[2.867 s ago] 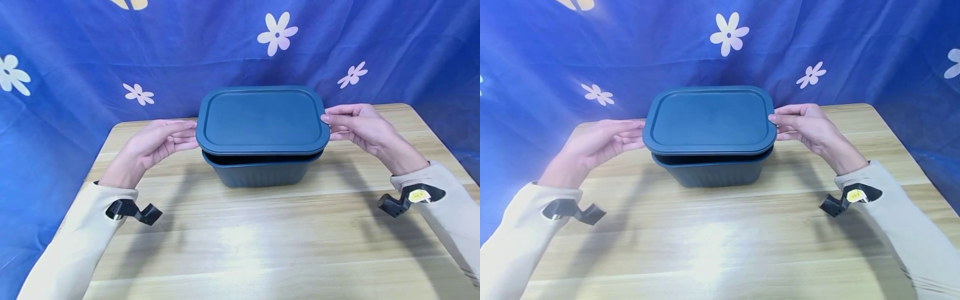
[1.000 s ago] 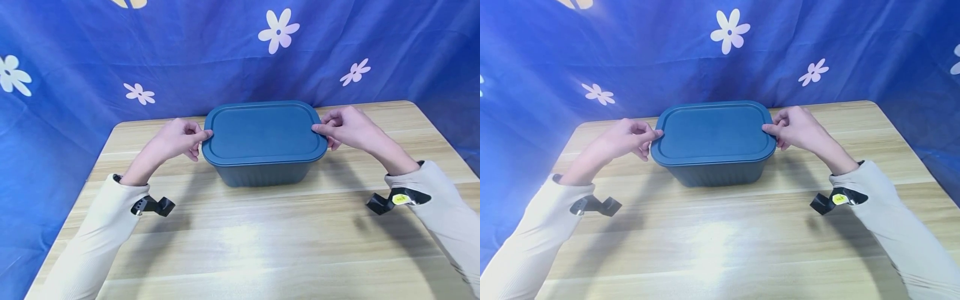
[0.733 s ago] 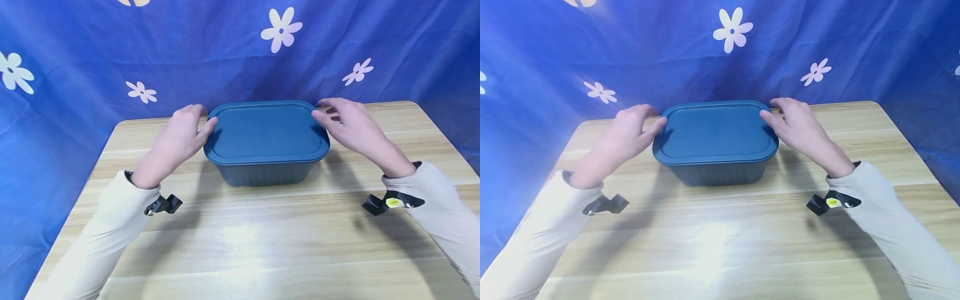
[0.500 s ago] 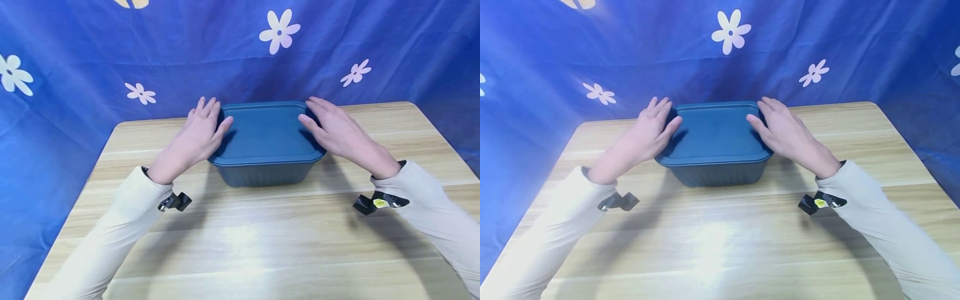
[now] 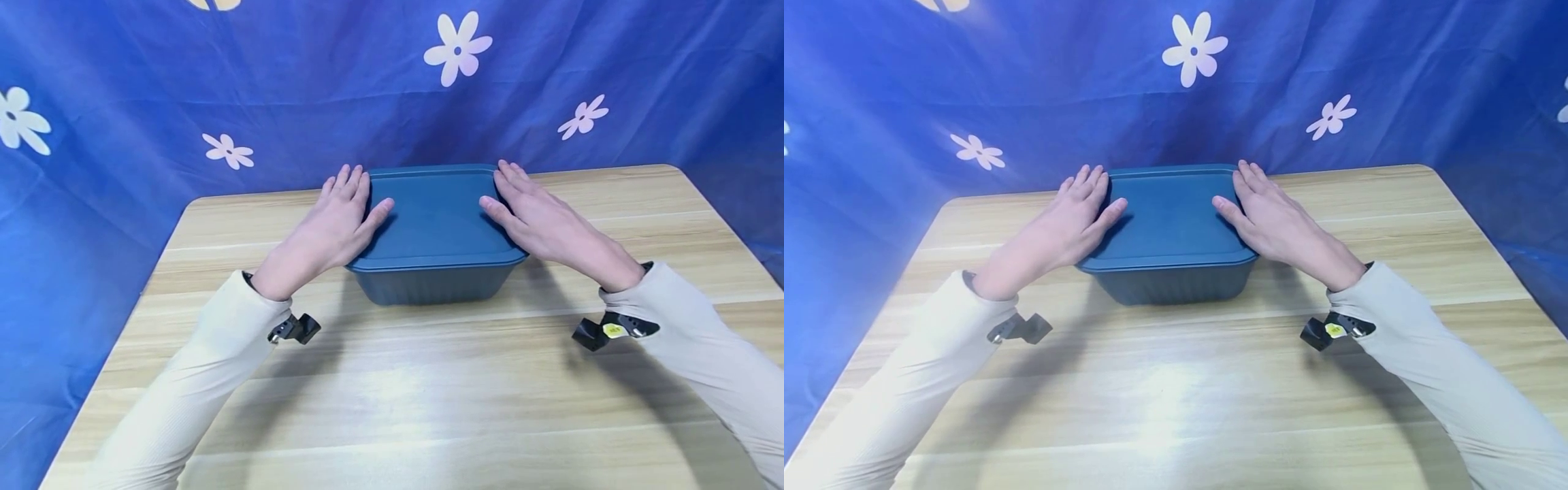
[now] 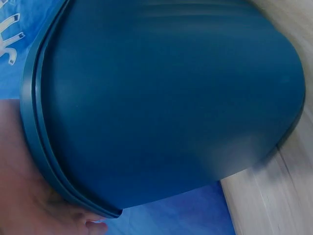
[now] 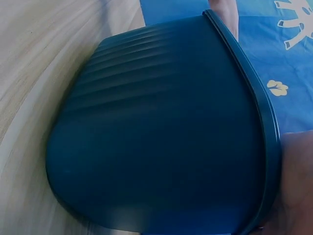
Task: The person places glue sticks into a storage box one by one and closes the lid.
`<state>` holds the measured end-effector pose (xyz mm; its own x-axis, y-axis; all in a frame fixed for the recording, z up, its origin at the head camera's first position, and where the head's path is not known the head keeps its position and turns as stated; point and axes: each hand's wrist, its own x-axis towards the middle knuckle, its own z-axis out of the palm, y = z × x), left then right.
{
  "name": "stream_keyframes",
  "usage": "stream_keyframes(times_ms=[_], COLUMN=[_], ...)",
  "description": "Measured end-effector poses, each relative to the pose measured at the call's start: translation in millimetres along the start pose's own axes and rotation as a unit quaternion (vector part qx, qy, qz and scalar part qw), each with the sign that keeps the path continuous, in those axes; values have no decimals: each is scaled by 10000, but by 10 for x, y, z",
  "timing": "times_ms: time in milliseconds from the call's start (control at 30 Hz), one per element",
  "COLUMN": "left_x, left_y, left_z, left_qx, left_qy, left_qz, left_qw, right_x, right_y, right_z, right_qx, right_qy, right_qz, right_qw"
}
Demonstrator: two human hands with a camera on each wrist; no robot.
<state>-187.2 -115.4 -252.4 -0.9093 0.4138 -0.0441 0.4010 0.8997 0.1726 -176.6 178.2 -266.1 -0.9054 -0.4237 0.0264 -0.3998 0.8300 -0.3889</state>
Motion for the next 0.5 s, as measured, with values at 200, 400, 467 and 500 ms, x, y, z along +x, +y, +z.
stream_keyframes(times_ms=[200,400,467,500], left_x=[-1,22,24,24], left_y=[12,27,36,40], left_z=[52,99,105,107], left_qx=[-97,-260,-322,-357], left_qy=[17,59,70,75], left_qz=[13,-67,-109,-130], left_qw=[10000,9996,9994,9993], right_x=[-11,-30,-24,-20], right_y=[22,89,109,115], right_z=[12,54,59,60], right_qx=[49,237,281,301], right_qy=[43,265,326,348], right_qz=[-22,-88,-121,-139], right_qw=[10000,9993,9990,9988])
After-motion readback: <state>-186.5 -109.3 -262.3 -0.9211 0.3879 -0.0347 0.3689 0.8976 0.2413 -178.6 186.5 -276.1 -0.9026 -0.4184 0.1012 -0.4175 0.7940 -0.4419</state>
